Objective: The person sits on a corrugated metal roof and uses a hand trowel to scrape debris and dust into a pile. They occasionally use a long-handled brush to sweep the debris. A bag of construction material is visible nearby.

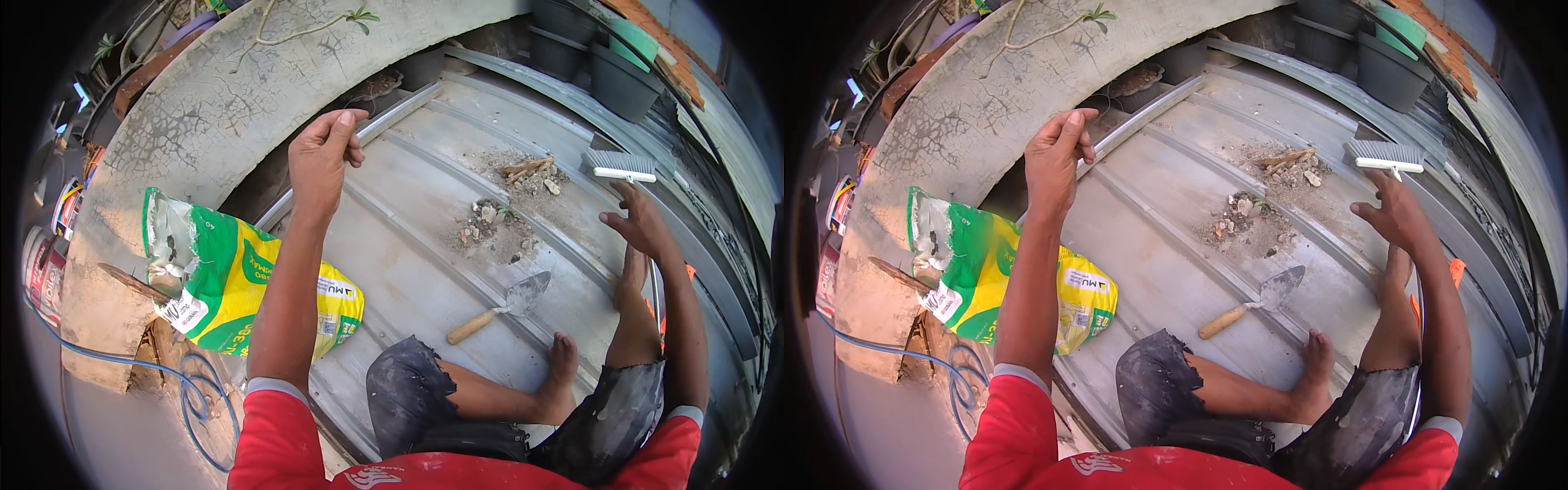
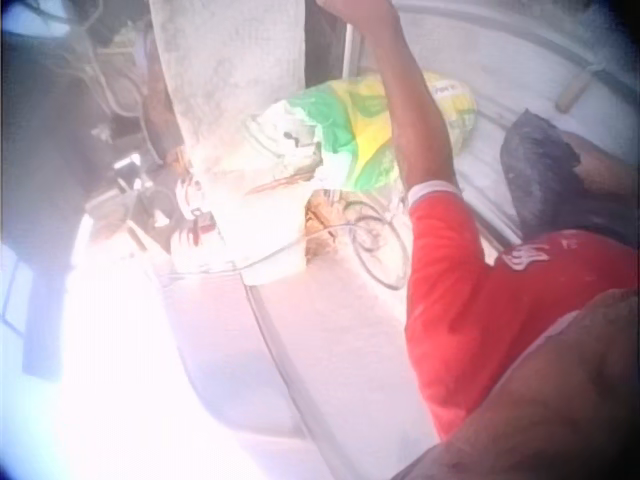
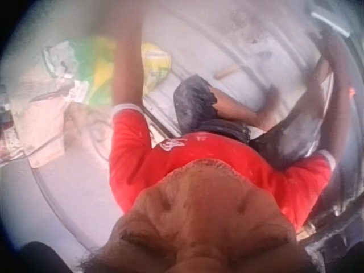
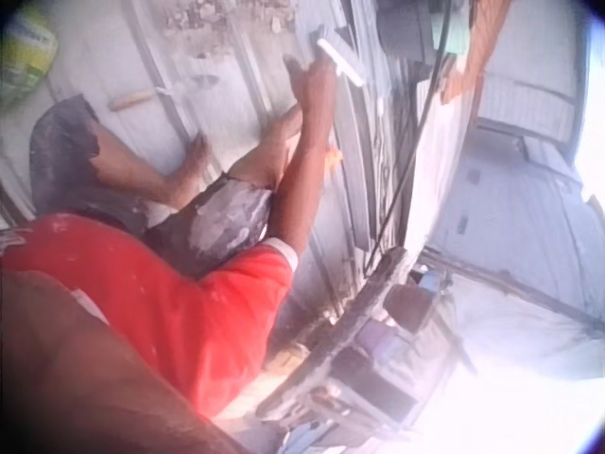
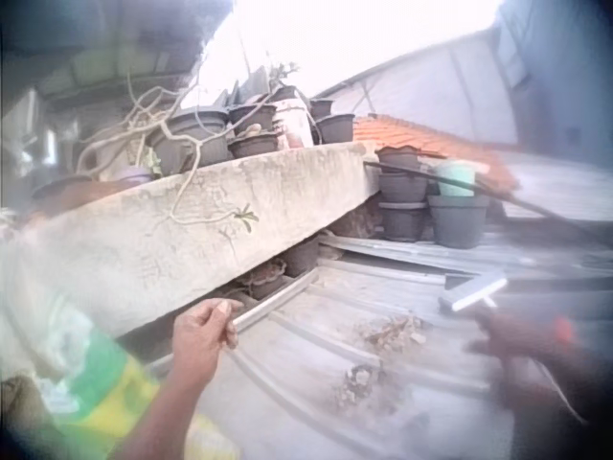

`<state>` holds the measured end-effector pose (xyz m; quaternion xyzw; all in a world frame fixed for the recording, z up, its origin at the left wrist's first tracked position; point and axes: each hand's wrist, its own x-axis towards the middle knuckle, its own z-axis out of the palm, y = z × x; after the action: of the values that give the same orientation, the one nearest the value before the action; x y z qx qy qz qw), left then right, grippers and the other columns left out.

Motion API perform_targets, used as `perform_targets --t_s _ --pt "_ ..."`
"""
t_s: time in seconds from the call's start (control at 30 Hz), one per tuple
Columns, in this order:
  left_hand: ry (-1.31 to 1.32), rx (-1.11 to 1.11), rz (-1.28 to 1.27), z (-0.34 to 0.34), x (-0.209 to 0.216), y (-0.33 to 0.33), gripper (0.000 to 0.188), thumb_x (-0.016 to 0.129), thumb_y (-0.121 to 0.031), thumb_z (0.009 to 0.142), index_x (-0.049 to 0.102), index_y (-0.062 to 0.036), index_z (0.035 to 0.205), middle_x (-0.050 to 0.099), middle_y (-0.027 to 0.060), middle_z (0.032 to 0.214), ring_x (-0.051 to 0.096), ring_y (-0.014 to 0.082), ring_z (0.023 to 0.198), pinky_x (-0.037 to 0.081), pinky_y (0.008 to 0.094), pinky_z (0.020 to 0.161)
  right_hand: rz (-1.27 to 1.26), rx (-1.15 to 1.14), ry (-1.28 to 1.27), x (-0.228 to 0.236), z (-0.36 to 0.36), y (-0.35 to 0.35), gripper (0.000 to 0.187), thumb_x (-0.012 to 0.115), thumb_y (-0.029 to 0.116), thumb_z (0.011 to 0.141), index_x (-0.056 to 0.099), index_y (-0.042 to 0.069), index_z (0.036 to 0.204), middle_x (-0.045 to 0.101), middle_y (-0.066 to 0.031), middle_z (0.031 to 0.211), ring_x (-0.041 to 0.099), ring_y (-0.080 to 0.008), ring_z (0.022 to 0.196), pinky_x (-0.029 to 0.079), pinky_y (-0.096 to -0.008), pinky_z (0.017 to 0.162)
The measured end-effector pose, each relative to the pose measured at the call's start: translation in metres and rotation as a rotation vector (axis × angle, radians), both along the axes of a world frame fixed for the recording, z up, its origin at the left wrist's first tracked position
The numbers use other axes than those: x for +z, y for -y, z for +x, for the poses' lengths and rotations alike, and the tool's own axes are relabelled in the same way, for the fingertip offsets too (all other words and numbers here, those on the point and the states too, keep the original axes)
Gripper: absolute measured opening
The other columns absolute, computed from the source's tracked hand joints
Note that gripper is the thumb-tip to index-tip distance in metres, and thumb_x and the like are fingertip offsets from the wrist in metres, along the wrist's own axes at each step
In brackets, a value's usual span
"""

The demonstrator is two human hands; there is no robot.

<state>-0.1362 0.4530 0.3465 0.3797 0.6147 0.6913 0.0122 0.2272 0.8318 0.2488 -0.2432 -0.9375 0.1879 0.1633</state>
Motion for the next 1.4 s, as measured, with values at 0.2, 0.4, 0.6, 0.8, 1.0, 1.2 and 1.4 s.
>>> perform_targets --t_s 0.2,0.4,0.6,0.8,1.0,1.2,1.4 --pt "-0.073 -0.354 -0.018 0.098 0.057 -0.032 0.027 0.068 -0.023 0.111 0.079 0.0017 0.117 0.066 0.0004 0.081 0.061 0.0087 0.07 0.051 0.0247 0.063 -0.184 0.68 -0.536 0.13 -0.126 0.175 0.122 0.093 0.031 0.087 0.014 0.017 0.178 0.026 -0.0205 0.18 0.072 -0.0276 0.121 0.066 -0.0375 0.087" --pt "-0.336 -0.091 -0.06 0.132 0.052 0.0 0.02 0.069 -0.018 0.11 0.076 0.0002 0.107 0.068 0.0005 0.097 0.06 0.0058 0.086 0.049 0.0267 0.073 -0.439 0.562 -0.565 0.128 -0.107 0.231 0.055 0.081 0.009 0.097 0.051 0.003 0.144 0.066 -0.0088 0.097 0.065 -0.0172 0.079 0.053 -0.0286 0.067" --pt "-0.179 -0.215 -0.35 0.15 0.03 0.026 0.021 0.066 -0.017 0.11 0.069 0.0015 0.101 0.059 0.0011 0.082 0.051 0.009 0.078 0.045 0.0294 0.071 -0.162 0.574 -0.687 0.125 -0.093 0.226 0.036 0.076 0.006 0.098 0.062 0.0 0.131 0.063 -0.009 0.095 0.062 -0.0173 0.079 0.052 -0.0331 0.071" --pt "-0.346 -0.261 -0.352 0.157 0.029 0.028 0.019 0.065 -0.015 0.11 0.068 0.0023 0.103 0.061 0.0021 0.084 0.052 0.0116 0.078 0.046 0.0312 0.072 -0.211 0.642 -0.409 0.14 -0.07 0.232 0.016 0.073 0.005 0.1 0.069 -0.004 0.113 0.072 -0.0111 0.094 0.069 -0.0195 0.081 0.054 -0.0355 0.073" --pt "-0.116 -0.032 -0.18 0.145 0.004 0.025 0.025 0.057 -0.02 0.116 0.069 -0.0015 0.103 0.065 0.0004 0.092 0.058 0.0101 0.087 0.049 0.0285 0.08 -0.572 0.555 -0.247 0.143 -0.071 0.23 0.015 0.07 0.011 0.106 0.071 -0.004 0.109 0.073 -0.0078 0.081 0.067 -0.0154 0.069 0.055 -0.0332 0.067" --pt "0.666 -0.541 0.245 0.165 -0.035 -0.013 0.023 0.054 -0.031 0.118 0.063 -0.0111 0.123 0.066 -0.0006 0.101 0.062 0.0112 0.094 0.053 0.0318 0.083 -0.803 0.635 -0.355 0.139 -0.069 0.234 0.021 0.068 0.016 0.11 0.072 -0.004 0.103 0.073 -0.0047 0.083 0.066 -0.0092 0.07 0.054 -0.0282 0.065" --pt "1.022 -0.849 0.183 0.186 -0.05 -0.013 0.022 0.052 -0.034 0.119 0.058 -0.0137 0.123 0.056 -0.0043 0.086 0.049 0.0072 0.065 0.042 0.0238 0.058 -0.847 0.667 -0.464 0.128 -0.077 0.219 0.025 0.068 0.019 0.11 0.073 -0.003 0.099 0.071 -0.0041 0.078 0.065 -0.0074 0.068 0.052 -0.0261 0.06"
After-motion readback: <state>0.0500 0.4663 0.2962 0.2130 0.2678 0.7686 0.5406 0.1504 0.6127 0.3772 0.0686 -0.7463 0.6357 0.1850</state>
